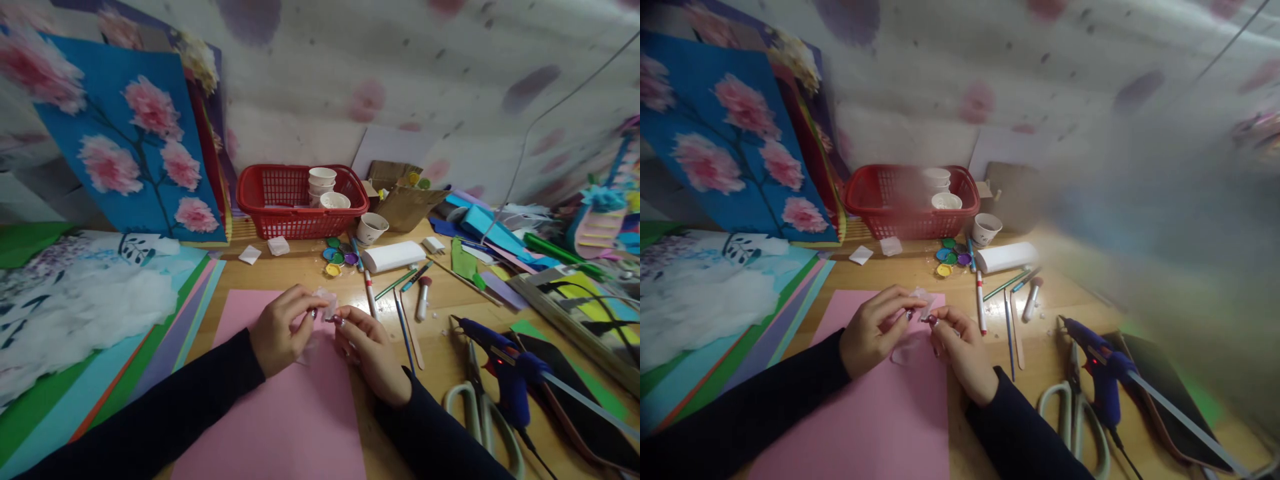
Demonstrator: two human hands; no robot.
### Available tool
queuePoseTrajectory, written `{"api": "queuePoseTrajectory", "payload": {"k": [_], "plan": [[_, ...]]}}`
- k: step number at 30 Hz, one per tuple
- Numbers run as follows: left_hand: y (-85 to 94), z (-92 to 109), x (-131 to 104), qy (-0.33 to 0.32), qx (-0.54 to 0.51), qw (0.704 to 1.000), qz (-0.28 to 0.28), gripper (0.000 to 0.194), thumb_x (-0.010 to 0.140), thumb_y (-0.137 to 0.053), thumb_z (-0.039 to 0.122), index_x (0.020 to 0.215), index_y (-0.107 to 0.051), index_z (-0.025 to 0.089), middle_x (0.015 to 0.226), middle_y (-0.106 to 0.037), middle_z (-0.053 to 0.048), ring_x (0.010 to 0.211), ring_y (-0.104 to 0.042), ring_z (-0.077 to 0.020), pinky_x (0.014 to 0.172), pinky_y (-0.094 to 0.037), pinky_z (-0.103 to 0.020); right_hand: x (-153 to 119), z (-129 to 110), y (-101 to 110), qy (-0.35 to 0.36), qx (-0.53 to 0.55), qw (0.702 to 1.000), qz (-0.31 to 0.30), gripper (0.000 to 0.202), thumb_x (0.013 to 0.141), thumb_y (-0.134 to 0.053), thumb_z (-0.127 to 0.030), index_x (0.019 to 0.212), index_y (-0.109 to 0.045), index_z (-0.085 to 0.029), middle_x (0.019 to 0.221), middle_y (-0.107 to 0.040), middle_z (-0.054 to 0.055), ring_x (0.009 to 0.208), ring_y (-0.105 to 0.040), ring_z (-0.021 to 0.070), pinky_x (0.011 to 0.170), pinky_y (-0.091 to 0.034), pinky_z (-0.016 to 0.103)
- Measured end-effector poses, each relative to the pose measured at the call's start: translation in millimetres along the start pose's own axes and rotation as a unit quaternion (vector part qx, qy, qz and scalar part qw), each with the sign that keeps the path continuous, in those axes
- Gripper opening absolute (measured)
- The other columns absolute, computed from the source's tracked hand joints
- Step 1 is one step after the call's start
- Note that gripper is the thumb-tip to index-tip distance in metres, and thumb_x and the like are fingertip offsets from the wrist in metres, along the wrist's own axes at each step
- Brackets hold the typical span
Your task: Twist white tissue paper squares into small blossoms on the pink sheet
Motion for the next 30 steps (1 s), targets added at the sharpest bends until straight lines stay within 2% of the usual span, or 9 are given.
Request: {"api": "queuePoseTrajectory", "payload": {"k": [7, 15, 23, 30], "plan": [[-1.7, -0.3, 1.5, -0.011, -0.006, 1.000, -0.001, 0.018, 0.080, -0.052, 0.013, 0.088, -0.069, 0.013, 0.081, -0.064, -0.006, 0.078, -0.062, -0.0151, 0.071, -0.051, -0.026, 0.2, 0.1, 3.5, 0.004, -0.021, 1.000, 0.016, 0.031, 0.068, -0.070, -0.041, 0.080, -0.058, -0.015, 0.042, -0.039, -0.010, 0.038, -0.028, 0.0050, 0.040, -0.019, 0.020], [0.3, -5.3, 3.0, 0.009, 0.005, 1.000, 0.018, 0.017, 0.080, -0.052, 0.010, 0.078, -0.069, 0.015, 0.075, -0.065, -0.005, 0.072, -0.063, -0.0141, 0.068, -0.051, -0.025, -0.7, -5.0, 9.3, 0.023, -0.086, 0.995, 0.051, 0.029, 0.070, -0.070, -0.041, 0.079, -0.063, -0.014, 0.042, -0.040, -0.009, 0.037, -0.030, 0.0050, 0.038, -0.019, 0.020], [2.1, 3.1, 3.8, -0.024, 0.012, 0.999, 0.024, 0.017, 0.076, -0.056, 0.010, 0.081, -0.072, 0.013, 0.073, -0.067, -0.006, 0.070, -0.063, -0.0150, 0.065, -0.052, -0.025, -2.3, -8.2, 7.8, 0.031, -0.112, 0.992, 0.056, 0.031, 0.070, -0.070, -0.042, 0.080, -0.062, -0.014, 0.044, -0.044, -0.008, 0.039, -0.032, 0.0046, 0.038, -0.021, 0.019], [3.4, 1.3, 4.6, -0.007, 0.005, 1.000, 0.026, 0.015, 0.075, -0.059, 0.011, 0.081, -0.072, 0.014, 0.074, -0.068, -0.006, 0.070, -0.064, -0.0144, 0.066, -0.052, -0.024, -2.8, -10.0, 8.4, 0.042, -0.126, 0.989, 0.059, 0.029, 0.071, -0.068, -0.042, 0.080, -0.063, -0.015, 0.045, -0.045, -0.007, 0.039, -0.035, 0.0058, 0.039, -0.024, 0.020]]}}
Point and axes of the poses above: each hand's wrist, its own x-axis towards the middle knuckle, its own y-axis out of the back of the hand, z = x × y, the point moved 9 cm from there along x, towards the middle knuckle
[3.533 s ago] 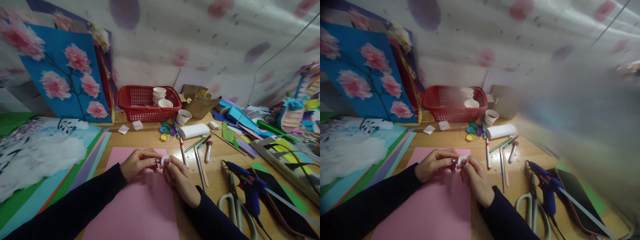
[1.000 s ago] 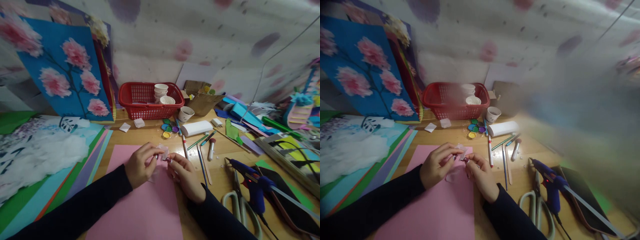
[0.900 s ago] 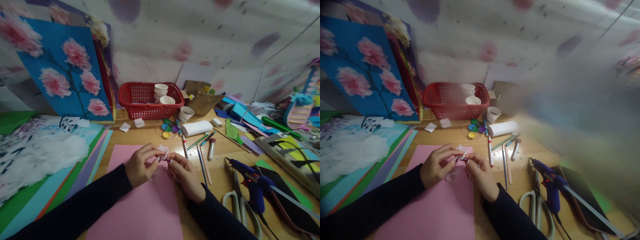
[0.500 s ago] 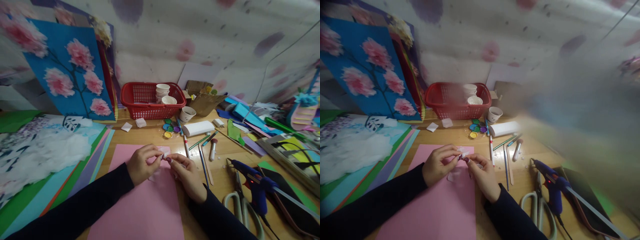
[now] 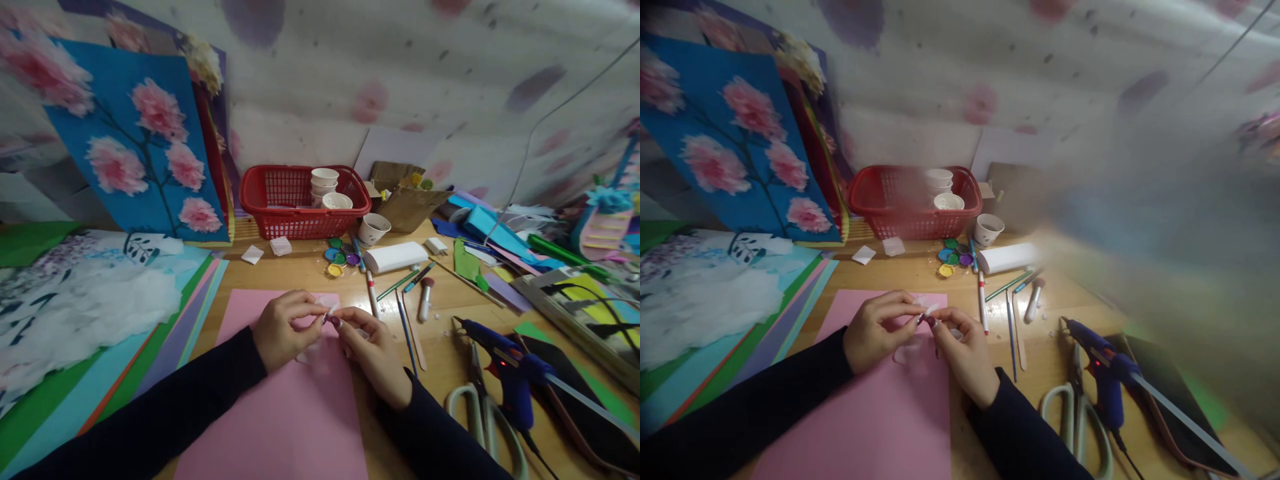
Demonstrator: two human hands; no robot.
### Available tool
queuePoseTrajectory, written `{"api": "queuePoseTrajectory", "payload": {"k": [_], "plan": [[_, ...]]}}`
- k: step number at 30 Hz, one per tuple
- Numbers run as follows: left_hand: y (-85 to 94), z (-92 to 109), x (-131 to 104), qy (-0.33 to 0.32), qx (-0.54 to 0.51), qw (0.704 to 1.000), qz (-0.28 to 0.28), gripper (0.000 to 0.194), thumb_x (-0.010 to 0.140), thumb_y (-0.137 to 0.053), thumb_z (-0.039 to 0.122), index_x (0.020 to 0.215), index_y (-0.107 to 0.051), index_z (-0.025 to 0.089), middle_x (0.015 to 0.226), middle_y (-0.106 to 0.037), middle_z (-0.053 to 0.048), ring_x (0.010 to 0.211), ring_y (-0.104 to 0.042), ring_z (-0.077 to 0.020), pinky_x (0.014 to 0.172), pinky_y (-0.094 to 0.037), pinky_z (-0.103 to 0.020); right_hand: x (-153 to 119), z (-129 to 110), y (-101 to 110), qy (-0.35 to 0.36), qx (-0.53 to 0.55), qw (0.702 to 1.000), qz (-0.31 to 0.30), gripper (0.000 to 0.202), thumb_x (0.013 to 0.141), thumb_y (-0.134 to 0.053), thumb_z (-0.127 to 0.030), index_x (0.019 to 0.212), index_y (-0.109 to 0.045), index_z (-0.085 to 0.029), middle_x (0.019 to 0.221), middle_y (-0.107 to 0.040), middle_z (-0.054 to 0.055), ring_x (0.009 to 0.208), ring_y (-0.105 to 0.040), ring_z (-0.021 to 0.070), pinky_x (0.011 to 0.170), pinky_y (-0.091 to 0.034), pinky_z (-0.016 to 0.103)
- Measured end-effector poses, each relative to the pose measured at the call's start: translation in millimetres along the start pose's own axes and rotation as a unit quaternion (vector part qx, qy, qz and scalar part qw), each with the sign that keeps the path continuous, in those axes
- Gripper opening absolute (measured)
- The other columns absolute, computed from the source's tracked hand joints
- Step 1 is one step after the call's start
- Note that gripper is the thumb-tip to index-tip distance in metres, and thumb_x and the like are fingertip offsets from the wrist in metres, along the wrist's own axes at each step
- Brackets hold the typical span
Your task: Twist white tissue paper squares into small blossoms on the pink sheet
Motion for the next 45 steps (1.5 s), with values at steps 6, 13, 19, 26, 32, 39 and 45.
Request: {"api": "queuePoseTrajectory", "payload": {"k": [6, 13, 19, 26, 32, 39, 45], "plan": [[-0.6, -1.1, -0.8, -0.001, -0.004, 1.000, -0.002, 0.019, 0.075, -0.057, 0.009, 0.083, -0.073, 0.016, 0.073, -0.068, -0.005, 0.070, -0.064, -0.0146, 0.066, -0.052, -0.025, 1.0, 1.7, 0.9, -0.003, 0.008, 1.000, -0.002, 0.029, 0.072, -0.068, -0.042, 0.079, -0.063, -0.015, 0.044, -0.042, -0.008, 0.038, -0.032, 0.0057, 0.038, -0.020, 0.020], [-1.6, -1.5, -1.0, -0.005, 0.003, 1.000, -0.003, 0.019, 0.074, -0.058, 0.010, 0.082, -0.073, 0.016, 0.072, -0.068, -0.005, 0.069, -0.063, -0.0148, 0.064, -0.051, -0.025, 0.2, 2.3, 1.6, -0.010, -0.001, 1.000, 0.003, 0.032, 0.069, -0.071, -0.045, 0.076, -0.061, -0.016, 0.045, -0.045, -0.007, 0.039, -0.034, 0.0059, 0.039, -0.022, 0.019], [0.6, 1.3, 1.1, 0.003, -0.009, 1.000, 0.002, 0.013, 0.073, -0.061, 0.012, 0.078, -0.072, 0.015, 0.071, -0.069, -0.005, 0.068, -0.064, -0.0153, 0.065, -0.052, -0.025, 0.2, 0.0, 0.2, -0.001, -0.002, 1.000, -0.005, 0.029, 0.071, -0.069, -0.043, 0.076, -0.062, -0.015, 0.046, -0.044, -0.007, 0.039, -0.035, 0.0062, 0.039, -0.024, 0.020], [-1.3, -4.0, 0.5, 0.014, -0.017, 1.000, 0.001, 0.017, 0.072, -0.059, 0.009, 0.076, -0.073, 0.017, 0.069, -0.068, -0.004, 0.065, -0.064, -0.0144, 0.062, -0.052, -0.024, 2.4, 5.9, 0.6, -0.003, -0.001, 1.000, -0.016, 0.033, 0.072, -0.067, -0.048, 0.075, -0.061, -0.016, 0.046, -0.041, -0.007, 0.039, -0.032, 0.0058, 0.039, -0.020, 0.020], [-2.6, -6.5, 0.0, 0.020, -0.007, 1.000, -0.008, 0.018, 0.073, -0.059, 0.010, 0.079, -0.074, 0.018, 0.070, -0.068, -0.005, 0.066, -0.063, -0.0150, 0.063, -0.052, -0.026, 3.0, 7.9, 1.3, -0.012, -0.005, 1.000, -0.010, 0.039, 0.068, -0.070, -0.051, 0.079, -0.062, -0.015, 0.048, -0.045, -0.006, 0.040, -0.035, 0.0072, 0.041, -0.023, 0.021], [1.8, -12.9, 1.4, 0.060, -0.011, 0.998, 0.005, 0.014, 0.070, -0.057, 0.008, 0.071, -0.068, 0.016, 0.070, -0.067, -0.004, 0.067, -0.062, -0.0142, 0.065, -0.051, -0.025, 1.6, 4.8, 1.6, -0.009, -0.016, 1.000, -0.009, 0.030, 0.071, -0.065, -0.044, 0.077, -0.058, -0.015, 0.047, -0.041, -0.007, 0.041, -0.032, 0.0062, 0.041, -0.021, 0.020], [12.3, -41.1, -2.5, 0.182, -0.018, 0.982, 0.056, 0.009, 0.072, -0.052, 0.015, 0.072, -0.061, 0.016, 0.073, -0.063, -0.003, 0.070, -0.061, -0.0150, 0.061, -0.048, -0.024, 1.2, 1.8, -1.4, -0.013, -0.038, 0.999, -0.024, 0.012, 0.071, -0.055, -0.030, 0.071, -0.055, -0.018, 0.046, -0.039, -0.008, 0.040, -0.031, 0.0073, 0.041, -0.022, 0.021]]}}
Point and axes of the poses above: each hand's wrist, its own x-axis towards the middle knuckle, its own y-axis out of the back of the hand, z = x × y, the point moved 9 cm from there along x, towards the middle knuckle
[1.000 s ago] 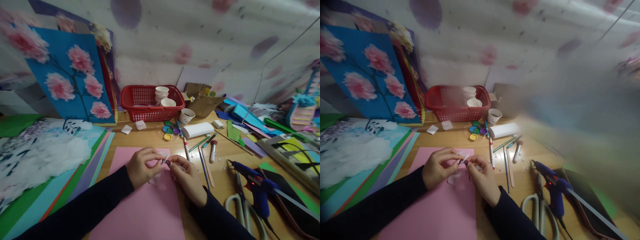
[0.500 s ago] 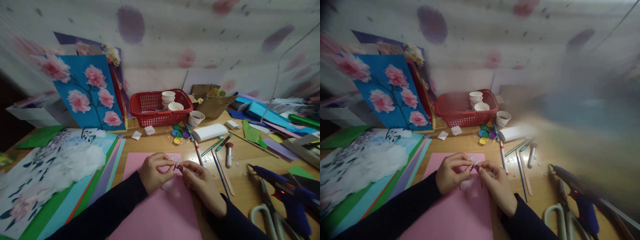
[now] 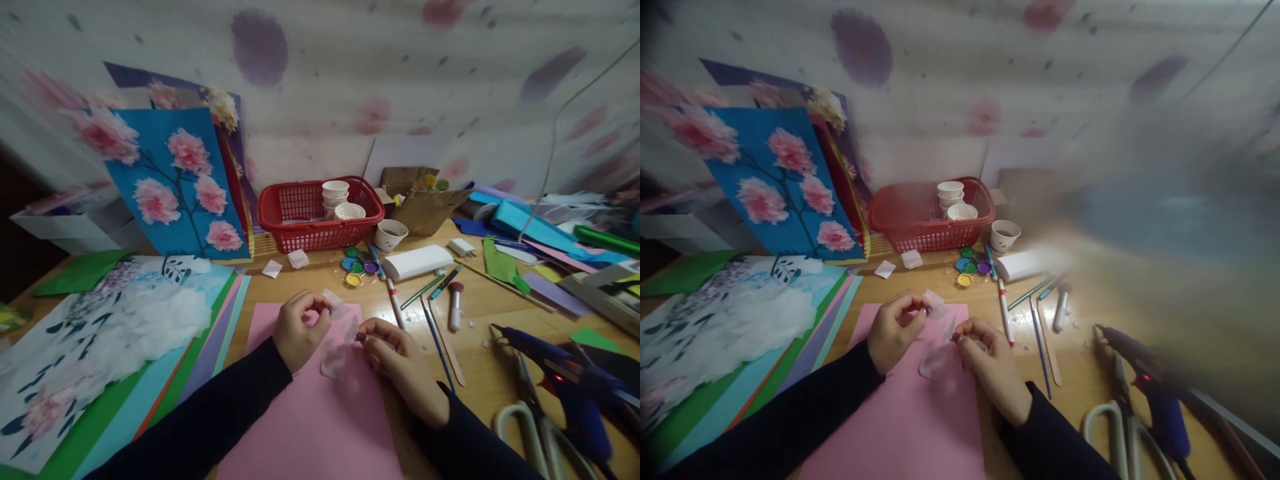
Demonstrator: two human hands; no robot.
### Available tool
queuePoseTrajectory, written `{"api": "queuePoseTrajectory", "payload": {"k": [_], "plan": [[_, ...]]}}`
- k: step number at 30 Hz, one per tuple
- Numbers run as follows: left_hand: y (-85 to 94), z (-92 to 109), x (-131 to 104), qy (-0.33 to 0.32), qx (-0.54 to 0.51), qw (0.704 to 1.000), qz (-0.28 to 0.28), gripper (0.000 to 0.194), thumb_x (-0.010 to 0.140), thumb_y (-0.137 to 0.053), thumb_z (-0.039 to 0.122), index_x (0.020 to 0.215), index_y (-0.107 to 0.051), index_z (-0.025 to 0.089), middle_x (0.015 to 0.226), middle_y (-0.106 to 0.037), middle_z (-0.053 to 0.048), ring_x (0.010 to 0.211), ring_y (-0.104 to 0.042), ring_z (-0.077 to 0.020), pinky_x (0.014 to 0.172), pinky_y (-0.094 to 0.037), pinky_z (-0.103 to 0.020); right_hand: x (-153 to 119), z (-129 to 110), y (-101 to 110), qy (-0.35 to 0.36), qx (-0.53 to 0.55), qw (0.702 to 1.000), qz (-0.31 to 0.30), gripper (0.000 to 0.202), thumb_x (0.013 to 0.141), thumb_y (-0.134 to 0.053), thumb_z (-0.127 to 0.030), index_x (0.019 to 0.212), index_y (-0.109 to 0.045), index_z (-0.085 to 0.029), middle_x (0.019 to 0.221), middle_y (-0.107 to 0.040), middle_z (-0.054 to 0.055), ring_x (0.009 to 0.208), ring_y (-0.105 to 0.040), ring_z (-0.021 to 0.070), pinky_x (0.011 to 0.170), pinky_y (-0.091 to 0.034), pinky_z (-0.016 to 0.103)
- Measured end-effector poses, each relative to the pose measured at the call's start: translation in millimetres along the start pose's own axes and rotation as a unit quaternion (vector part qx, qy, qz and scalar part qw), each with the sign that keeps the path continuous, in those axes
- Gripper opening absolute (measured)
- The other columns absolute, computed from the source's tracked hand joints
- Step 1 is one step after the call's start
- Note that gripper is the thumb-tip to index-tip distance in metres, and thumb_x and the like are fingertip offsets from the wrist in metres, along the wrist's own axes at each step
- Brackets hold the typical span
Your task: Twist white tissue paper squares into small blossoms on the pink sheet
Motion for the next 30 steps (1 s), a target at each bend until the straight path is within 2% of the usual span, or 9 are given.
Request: {"api": "queuePoseTrajectory", "payload": {"k": [3, 5, 9, 11, 13, 18, 21, 24, 30], "plan": [[6.2, -4.9, 6.9, 0.030, -0.051, 0.998, 0.007, 0.009, 0.070, -0.050, 0.018, 0.072, -0.058, 0.015, 0.069, -0.061, -0.002, 0.066, -0.058, -0.0139, 0.061, -0.047, -0.024, -3.9, -8.1, -8.2, 0.054, -0.100, 0.992, -0.051, 0.009, 0.072, -0.051, -0.024, 0.069, -0.056, -0.017, 0.053, -0.046, -0.004, 0.047, -0.039, 0.0098, 0.046, -0.028, 0.022], [5.0, -4.6, 12.8, 0.051, -0.075, 0.995, -0.037, 0.008, 0.068, -0.050, 0.019, 0.070, -0.058, 0.015, 0.064, -0.059, -0.001, 0.061, -0.055, -0.0125, 0.059, -0.045, -0.023, -9.2, -11.7, -18.3, 0.100, -0.199, 0.969, -0.104, 0.008, 0.073, -0.052, -0.021, 0.067, -0.057, -0.017, 0.056, -0.050, -0.002, 0.051, -0.043, 0.0110, 0.049, -0.030, 0.023], [-17.6, -7.5, 7.7, 0.130, -0.077, 0.954, -0.258, 0.009, 0.065, -0.049, 0.017, 0.066, -0.057, 0.014, 0.060, -0.056, 0.001, 0.056, -0.052, -0.0102, 0.055, -0.042, -0.021, -13.2, -12.0, -25.9, 0.135, -0.279, 0.939, -0.150, 0.014, 0.077, -0.049, -0.023, 0.067, -0.057, -0.017, 0.057, -0.053, -0.001, 0.052, -0.046, 0.0124, 0.049, -0.030, 0.024], [-27.5, -11.4, -4.8, 0.147, -0.031, 0.920, -0.362, 0.010, 0.064, -0.049, 0.015, 0.067, -0.059, 0.013, 0.061, -0.056, 0.002, 0.056, -0.051, -0.0098, 0.055, -0.041, -0.020, -9.2, -18.2, -17.0, 0.148, -0.256, 0.950, -0.102, 0.022, 0.081, -0.043, -0.026, 0.067, -0.058, -0.016, 0.061, -0.056, 0.002, 0.058, -0.050, 0.0145, 0.053, -0.033, 0.025], [-30.5, -16.8, -13.6, 0.147, 0.030, 0.901, -0.408, 0.019, 0.064, -0.050, 0.015, 0.079, -0.061, 0.013, 0.062, -0.055, 0.003, 0.052, -0.049, -0.0090, 0.052, -0.039, -0.019, -4.5, -21.3, -5.6, 0.143, -0.223, 0.963, -0.046, 0.030, 0.085, -0.038, -0.031, 0.066, -0.058, -0.016, 0.059, -0.053, 0.001, 0.058, -0.049, 0.0149, 0.054, -0.034, 0.026], [-22.0, -17.5, -12.6, 0.116, 0.147, 0.921, -0.342, 0.046, 0.074, -0.056, 0.037, 0.113, -0.053, 0.015, 0.068, -0.054, 0.004, 0.049, -0.048, -0.0103, 0.049, -0.037, -0.021, -0.7, -16.7, 3.4, 0.118, -0.195, 0.974, 0.000, 0.036, 0.086, -0.040, -0.039, 0.066, -0.060, -0.017, 0.050, -0.042, -0.003, 0.049, -0.041, 0.0129, 0.049, -0.030, 0.025], [-27.0, -7.5, -18.3, 0.070, 0.186, 0.922, -0.333, 0.048, 0.069, -0.064, 0.049, 0.104, -0.059, 0.015, 0.079, -0.061, -0.002, 0.065, -0.056, -0.0163, 0.060, -0.041, -0.025, -1.2, -12.9, 2.6, 0.111, -0.188, 0.976, 0.003, 0.039, 0.087, -0.041, -0.042, 0.065, -0.061, -0.016, 0.050, -0.040, -0.003, 0.049, -0.040, 0.0124, 0.049, -0.029, 0.025], [-34.9, 3.7, -26.2, 0.003, 0.233, 0.919, -0.317, 0.038, 0.063, -0.073, 0.041, 0.090, -0.063, 0.017, 0.088, -0.064, -0.005, 0.080, -0.058, -0.0216, 0.069, -0.041, -0.029, 0.0, -7.9, 4.7, 0.095, -0.149, 0.984, 0.012, 0.041, 0.088, -0.040, -0.045, 0.067, -0.061, -0.016, 0.048, -0.038, -0.004, 0.048, -0.039, 0.0124, 0.048, -0.029, 0.025], [-39.2, 6.3, -34.3, -0.019, 0.238, 0.908, -0.344, 0.013, 0.075, -0.064, 0.027, 0.075, -0.067, 0.015, 0.078, -0.066, -0.006, 0.074, -0.059, -0.0190, 0.066, -0.040, -0.026, 2.9, -5.9, 8.2, 0.097, -0.116, 0.988, 0.023, 0.043, 0.088, -0.043, -0.048, 0.068, -0.062, -0.015, 0.047, -0.040, -0.004, 0.048, -0.041, 0.0117, 0.050, -0.030, 0.025]]}}
Point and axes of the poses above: each hand's wrist, its own x-axis towards the middle knuckle, its own y-axis out of the back of the hand, z = x × y, the point moved 9 cm from there along x, towards the middle knuckle
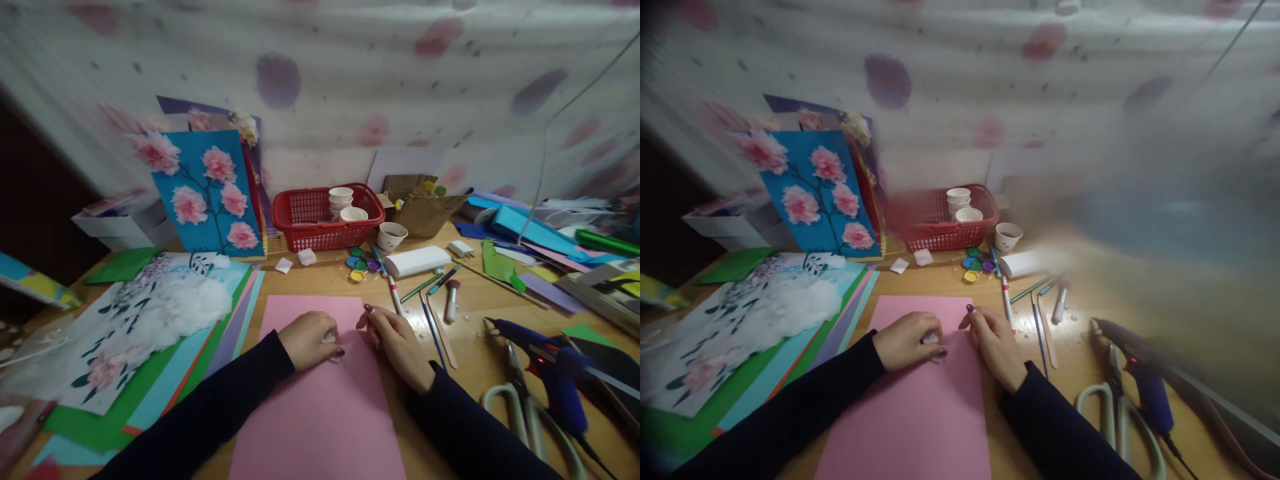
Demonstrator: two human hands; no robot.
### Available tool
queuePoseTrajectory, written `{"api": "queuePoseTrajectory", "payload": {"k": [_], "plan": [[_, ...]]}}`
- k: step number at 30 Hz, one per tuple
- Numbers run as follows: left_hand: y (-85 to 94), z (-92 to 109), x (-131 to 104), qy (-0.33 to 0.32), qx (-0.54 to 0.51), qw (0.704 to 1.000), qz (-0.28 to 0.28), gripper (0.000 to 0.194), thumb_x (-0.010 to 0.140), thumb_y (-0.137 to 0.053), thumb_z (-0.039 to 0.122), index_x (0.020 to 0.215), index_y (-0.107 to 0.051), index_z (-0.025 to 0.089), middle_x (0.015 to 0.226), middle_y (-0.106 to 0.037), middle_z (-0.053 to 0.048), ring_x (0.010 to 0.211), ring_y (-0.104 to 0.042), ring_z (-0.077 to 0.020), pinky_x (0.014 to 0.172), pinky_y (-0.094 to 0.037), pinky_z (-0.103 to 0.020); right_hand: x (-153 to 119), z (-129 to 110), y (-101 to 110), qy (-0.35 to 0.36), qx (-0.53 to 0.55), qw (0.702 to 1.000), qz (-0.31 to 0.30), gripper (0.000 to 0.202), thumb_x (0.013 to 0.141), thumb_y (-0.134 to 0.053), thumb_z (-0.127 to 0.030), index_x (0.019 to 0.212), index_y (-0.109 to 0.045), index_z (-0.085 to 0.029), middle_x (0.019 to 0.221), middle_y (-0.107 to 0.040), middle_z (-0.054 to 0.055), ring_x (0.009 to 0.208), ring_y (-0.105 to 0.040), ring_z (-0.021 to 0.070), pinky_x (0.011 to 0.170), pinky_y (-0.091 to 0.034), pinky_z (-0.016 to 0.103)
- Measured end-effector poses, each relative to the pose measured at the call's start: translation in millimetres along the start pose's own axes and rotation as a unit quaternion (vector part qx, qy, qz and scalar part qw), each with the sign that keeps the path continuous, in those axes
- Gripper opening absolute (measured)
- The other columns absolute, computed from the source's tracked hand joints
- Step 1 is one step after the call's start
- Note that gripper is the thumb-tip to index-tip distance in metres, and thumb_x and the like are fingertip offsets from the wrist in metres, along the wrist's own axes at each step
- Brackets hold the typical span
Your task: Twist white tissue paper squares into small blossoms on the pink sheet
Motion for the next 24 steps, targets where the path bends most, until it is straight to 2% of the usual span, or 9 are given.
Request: {"api": "queuePoseTrajectory", "payload": {"k": [3, 7, 11, 14, 16, 18, 21, 22, 24], "plan": [[35.0, -17.1, -14.4, 0.028, -0.018, 0.999, 0.037, 0.014, 0.074, -0.065, 0.030, 0.074, -0.068, 0.016, 0.071, -0.066, -0.003, 0.068, -0.059, -0.0170, 0.061, -0.038, -0.023, -1.5, 0.0, -1.9, -0.007, 0.032, 0.999, -0.004, 0.044, 0.087, -0.045, -0.049, 0.067, -0.062, -0.014, 0.045, -0.040, -0.004, 0.045, -0.038, 0.0100, 0.046, -0.028, 0.024], [118.6, -65.3, -63.8, 0.126, 0.024, 0.978, 0.164, 0.014, 0.071, -0.067, 0.032, 0.066, -0.066, 0.019, 0.060, -0.062, 0.003, 0.061, -0.058, -0.0152, 0.057, -0.037, -0.021, -5.6, 3.8, -19.1, -0.063, 0.209, 0.974, -0.060, 0.038, 0.085, -0.051, -0.046, 0.070, -0.063, -0.014, 0.043, -0.036, -0.007, 0.039, -0.028, 0.0061, 0.040, -0.022, 0.020], [185.8, -115.3, -121.8, 0.206, 0.067, 0.936, 0.279, 0.014, 0.061, -0.073, 0.023, 0.055, -0.061, 0.020, 0.052, -0.056, 0.003, 0.055, -0.053, -0.0170, 0.055, -0.035, -0.023, -17.1, 7.2, -51.8, -0.195, 0.446, 0.860, -0.153, 0.029, 0.076, -0.063, -0.041, 0.073, -0.064, -0.013, 0.048, -0.041, -0.006, 0.036, -0.028, 0.0032, 0.034, -0.020, 0.016], [209.2, -123.1, -145.2, 0.212, 0.083, 0.894, 0.387, 0.017, 0.055, -0.075, 0.017, 0.067, -0.064, 0.020, 0.063, -0.058, 0.001, 0.073, -0.058, -0.0218, 0.066, -0.040, -0.026, -24.8, 9.4, -59.3, -0.274, 0.523, 0.795, -0.138, 0.028, 0.077, -0.064, -0.037, 0.084, -0.065, -0.010, 0.060, -0.054, 0.000, 0.044, -0.047, 0.0066, 0.037, -0.033, 0.016], [202.9, -105.1, -141.4, 0.169, 0.069, 0.879, 0.441, 0.011, 0.067, -0.067, 0.019, 0.077, -0.065, 0.020, 0.076, -0.062, -0.001, 0.084, -0.058, -0.0224, 0.076, -0.042, -0.030, -28.0, 10.7, -58.7, -0.303, 0.544, 0.774, -0.112, 0.034, 0.084, -0.057, -0.036, 0.099, -0.062, -0.006, 0.075, -0.064, 0.009, 0.062, -0.062, 0.0142, 0.052, -0.048, 0.022], [175.6, -76.0, -119.7, 0.115, 0.037, 0.891, 0.438, 0.010, 0.078, -0.057, 0.023, 0.084, -0.065, 0.020, 0.086, -0.066, -0.002, 0.084, -0.060, -0.0181, 0.078, -0.044, -0.029, -29.1, 9.3, -58.8, -0.309, 0.567, 0.756, -0.105, 0.042, 0.088, -0.050, -0.038, 0.112, -0.056, -0.003, 0.096, -0.066, 0.018, 0.088, -0.065, 0.0227, 0.074, -0.052, 0.031], [109.3, -21.8, -70.4, 0.017, -0.008, 0.936, 0.350, 0.006, 0.078, -0.062, 0.024, 0.077, -0.067, 0.021, 0.078, -0.068, 0.001, 0.076, -0.061, -0.0138, 0.074, -0.046, -0.026, -27.2, 4.6, -60.7, -0.285, 0.596, 0.739, -0.130, 0.052, 0.089, -0.047, -0.043, 0.121, -0.048, -0.003, 0.110, -0.062, 0.022, 0.105, -0.060, 0.0279, 0.087, -0.048, 0.039], [83.5, -0.2, -53.7, -0.046, -0.027, 0.954, 0.296, 0.007, 0.079, -0.062, 0.024, 0.079, -0.068, 0.021, 0.080, -0.068, 0.000, 0.078, -0.061, -0.0144, 0.076, -0.046, -0.027, -26.3, 3.2, -61.2, -0.273, 0.600, 0.738, -0.142, 0.053, 0.088, -0.046, -0.045, 0.122, -0.048, -0.004, 0.108, -0.063, 0.021, 0.104, -0.060, 0.0274, 0.085, -0.048, 0.040], [47.3, 28.7, -33.7, -0.119, -0.029, 0.959, 0.255, 0.010, 0.077, -0.066, 0.030, 0.083, -0.070, 0.022, 0.084, -0.068, -0.002, 0.086, -0.060, -0.0177, 0.082, -0.042, -0.033, -24.3, 0.6, -61.4, -0.247, 0.600, 0.743, -0.164, 0.052, 0.088, -0.046, -0.047, 0.122, -0.048, -0.008, 0.102, -0.065, 0.016, 0.096, -0.062, 0.0256, 0.075, -0.050, 0.036]]}}
Point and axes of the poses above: each hand's wrist, its own x-axis towards the middle knuckle, its own y-axis out of the back of the hand, z = x × y, the point moved 9 cm from there along x, towards the middle knuckle
